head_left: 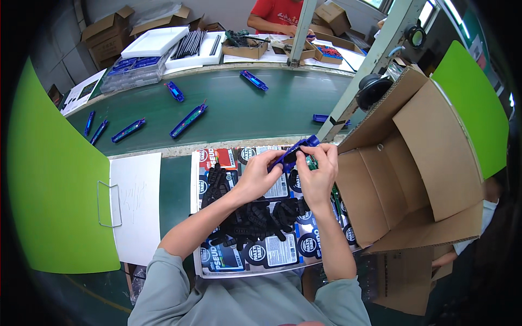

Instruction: The person repeatedly picks up a blue plastic casing and a green circuit board, inserts the board into the casing, and places the assembled unit on the table. This process is repeated multiple times throughout the clip.

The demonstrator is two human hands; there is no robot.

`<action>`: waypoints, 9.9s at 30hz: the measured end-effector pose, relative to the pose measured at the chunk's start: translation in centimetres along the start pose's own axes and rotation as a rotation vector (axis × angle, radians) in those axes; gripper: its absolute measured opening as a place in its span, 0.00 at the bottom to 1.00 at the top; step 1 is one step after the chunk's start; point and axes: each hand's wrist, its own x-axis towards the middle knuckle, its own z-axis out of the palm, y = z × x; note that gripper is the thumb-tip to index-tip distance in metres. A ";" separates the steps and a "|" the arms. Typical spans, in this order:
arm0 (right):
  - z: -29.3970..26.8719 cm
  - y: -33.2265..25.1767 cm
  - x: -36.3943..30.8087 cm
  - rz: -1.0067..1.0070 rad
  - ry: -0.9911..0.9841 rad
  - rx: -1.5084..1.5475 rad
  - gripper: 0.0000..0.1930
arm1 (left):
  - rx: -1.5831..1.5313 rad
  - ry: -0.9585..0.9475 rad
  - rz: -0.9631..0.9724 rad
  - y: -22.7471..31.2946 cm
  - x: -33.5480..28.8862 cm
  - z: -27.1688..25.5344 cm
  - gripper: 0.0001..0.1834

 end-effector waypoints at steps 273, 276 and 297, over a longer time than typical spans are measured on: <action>-0.9 -3.2 -0.8 0.230 -0.141 0.376 0.30 | -0.480 0.086 -0.162 4.0 -4.3 0.7 0.19; -0.6 -2.8 -0.4 0.342 -0.208 0.570 0.28 | -0.442 0.089 -0.156 3.6 -4.3 0.7 0.19; 2.2 9.2 -4.2 0.047 -0.359 -0.192 0.16 | 0.108 0.195 -0.170 -6.5 4.7 -8.3 0.18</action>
